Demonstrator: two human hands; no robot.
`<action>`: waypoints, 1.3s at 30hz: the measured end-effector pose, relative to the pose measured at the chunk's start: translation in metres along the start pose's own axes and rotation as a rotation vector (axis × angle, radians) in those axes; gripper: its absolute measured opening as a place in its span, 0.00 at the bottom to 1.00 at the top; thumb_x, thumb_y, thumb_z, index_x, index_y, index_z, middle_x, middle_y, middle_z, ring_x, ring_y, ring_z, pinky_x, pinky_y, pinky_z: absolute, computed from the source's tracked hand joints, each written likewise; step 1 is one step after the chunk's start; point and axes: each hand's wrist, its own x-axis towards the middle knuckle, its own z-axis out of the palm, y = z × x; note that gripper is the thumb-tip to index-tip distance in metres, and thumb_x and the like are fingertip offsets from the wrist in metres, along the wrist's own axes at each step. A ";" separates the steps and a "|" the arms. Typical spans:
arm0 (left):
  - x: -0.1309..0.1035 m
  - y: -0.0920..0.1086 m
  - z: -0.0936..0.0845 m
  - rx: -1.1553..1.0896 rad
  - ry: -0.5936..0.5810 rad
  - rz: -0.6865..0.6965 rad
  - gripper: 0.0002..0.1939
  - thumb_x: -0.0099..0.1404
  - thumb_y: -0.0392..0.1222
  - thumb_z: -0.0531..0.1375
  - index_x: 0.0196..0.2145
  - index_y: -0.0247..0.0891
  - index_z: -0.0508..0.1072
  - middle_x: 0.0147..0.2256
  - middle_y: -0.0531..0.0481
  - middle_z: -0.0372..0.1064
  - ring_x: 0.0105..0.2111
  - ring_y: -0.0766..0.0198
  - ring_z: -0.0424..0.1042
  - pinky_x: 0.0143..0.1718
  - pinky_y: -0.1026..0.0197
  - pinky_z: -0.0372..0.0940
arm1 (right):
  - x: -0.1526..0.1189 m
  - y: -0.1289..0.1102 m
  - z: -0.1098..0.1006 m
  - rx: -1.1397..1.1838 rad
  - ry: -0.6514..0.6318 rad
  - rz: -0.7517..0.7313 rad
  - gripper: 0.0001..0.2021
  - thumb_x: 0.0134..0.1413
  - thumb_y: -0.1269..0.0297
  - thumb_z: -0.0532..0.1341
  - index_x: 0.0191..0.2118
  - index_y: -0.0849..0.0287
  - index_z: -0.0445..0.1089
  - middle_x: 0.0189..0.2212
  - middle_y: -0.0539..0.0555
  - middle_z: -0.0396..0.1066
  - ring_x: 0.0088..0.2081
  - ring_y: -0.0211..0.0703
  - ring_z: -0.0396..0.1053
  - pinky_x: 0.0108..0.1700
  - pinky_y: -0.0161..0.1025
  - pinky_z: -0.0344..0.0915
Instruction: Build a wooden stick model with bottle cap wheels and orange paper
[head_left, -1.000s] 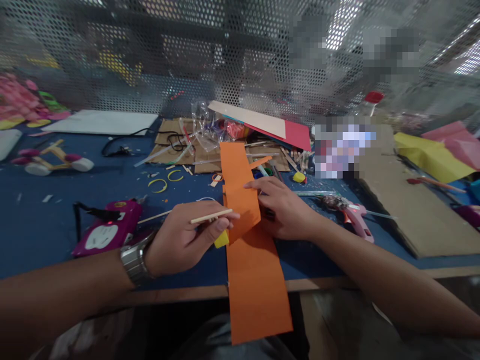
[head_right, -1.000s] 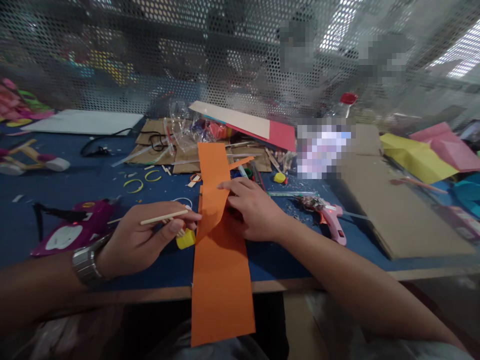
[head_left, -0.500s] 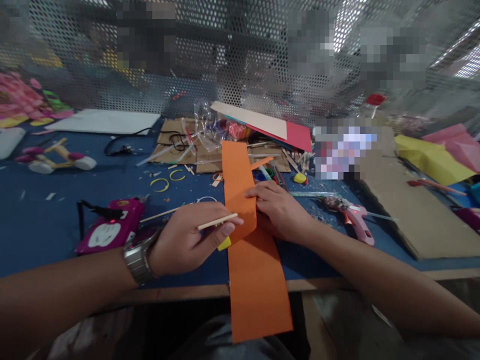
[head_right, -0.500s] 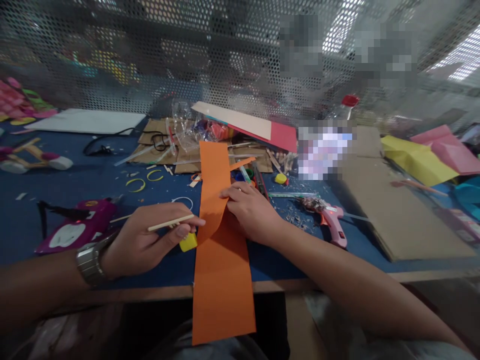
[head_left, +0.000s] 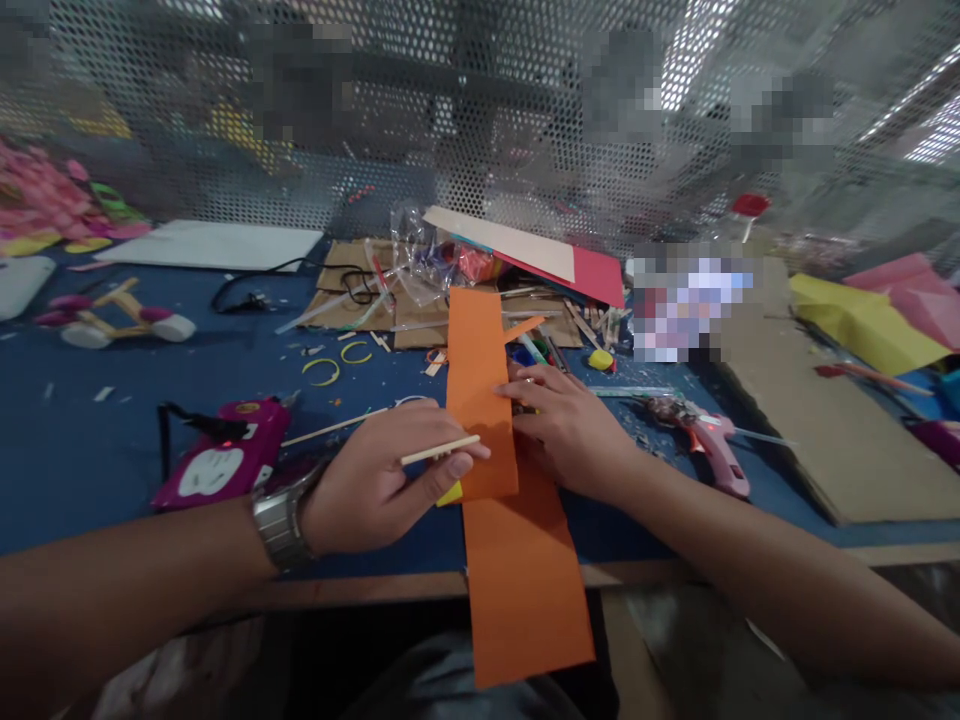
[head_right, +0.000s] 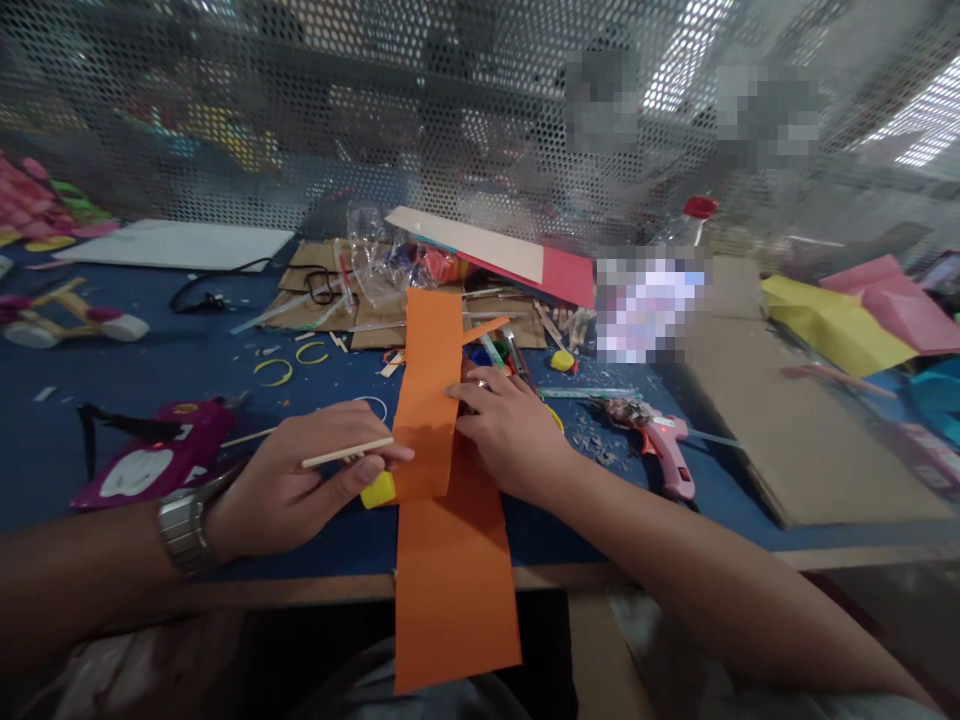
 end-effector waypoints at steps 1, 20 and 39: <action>0.000 0.000 0.000 0.001 -0.001 0.000 0.10 0.82 0.35 0.60 0.50 0.40 0.83 0.41 0.51 0.85 0.40 0.62 0.80 0.47 0.58 0.68 | 0.000 0.001 0.000 0.000 -0.008 0.005 0.09 0.66 0.74 0.68 0.40 0.56 0.86 0.66 0.60 0.81 0.67 0.71 0.70 0.64 0.70 0.76; 0.002 0.002 -0.003 -0.034 0.023 -0.008 0.12 0.86 0.43 0.58 0.49 0.40 0.83 0.37 0.49 0.83 0.39 0.60 0.77 0.47 0.56 0.70 | 0.010 -0.003 -0.009 0.518 0.411 0.178 0.06 0.70 0.71 0.63 0.41 0.55 0.77 0.48 0.61 0.78 0.49 0.51 0.78 0.48 0.47 0.76; 0.001 0.005 -0.004 -0.102 -0.007 -0.123 0.21 0.87 0.49 0.57 0.38 0.39 0.81 0.28 0.50 0.79 0.35 0.61 0.76 0.37 0.62 0.69 | 0.004 -0.021 -0.014 1.570 0.244 0.167 0.04 0.64 0.68 0.78 0.44 0.56 0.88 0.37 0.55 0.88 0.30 0.37 0.83 0.32 0.32 0.80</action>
